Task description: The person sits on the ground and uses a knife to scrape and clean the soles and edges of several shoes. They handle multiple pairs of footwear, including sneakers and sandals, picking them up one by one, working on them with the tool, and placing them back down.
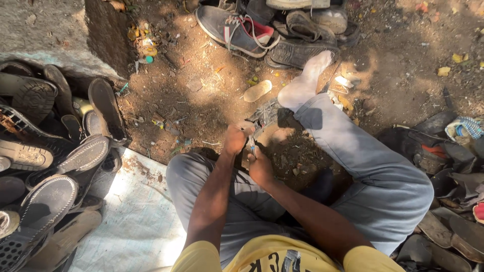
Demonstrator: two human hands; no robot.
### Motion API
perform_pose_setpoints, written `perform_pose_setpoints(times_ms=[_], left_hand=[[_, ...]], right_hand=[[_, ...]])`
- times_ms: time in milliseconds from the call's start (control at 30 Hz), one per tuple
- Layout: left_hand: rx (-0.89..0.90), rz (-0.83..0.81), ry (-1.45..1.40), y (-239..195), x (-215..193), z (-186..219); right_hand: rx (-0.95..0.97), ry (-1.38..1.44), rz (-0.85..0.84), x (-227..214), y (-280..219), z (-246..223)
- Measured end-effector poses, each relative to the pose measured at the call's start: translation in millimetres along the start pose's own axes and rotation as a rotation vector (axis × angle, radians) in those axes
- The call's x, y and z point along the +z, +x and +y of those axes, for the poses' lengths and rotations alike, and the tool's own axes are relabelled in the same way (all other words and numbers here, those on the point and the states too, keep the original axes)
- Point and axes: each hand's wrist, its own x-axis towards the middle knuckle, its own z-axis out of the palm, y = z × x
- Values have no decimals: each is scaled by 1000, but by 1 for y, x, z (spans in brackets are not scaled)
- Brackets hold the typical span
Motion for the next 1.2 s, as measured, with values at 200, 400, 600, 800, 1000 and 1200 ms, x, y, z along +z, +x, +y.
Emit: perform_pose_setpoints(times_ms=[200,400,600,800,1000,1200], left_hand=[[63,-69,-239,-1,0,-22],[-45,-83,-172,-21,5,7],[-43,-196,-340,-42,46,17],[-12,-314,-275,-51,68,14],[-161,-280,-659,-55,85,-8],[-232,-252,-686,-51,82,3]], right_hand=[[66,-129,-92,-11,-27,-7],[11,-100,-62,-16,-24,-27],[377,137,-232,-73,-80,-68],[143,197,2,-58,-55,1],[240,97,-73,-75,-110,-30],[355,220,-58,-63,-54,-28]])
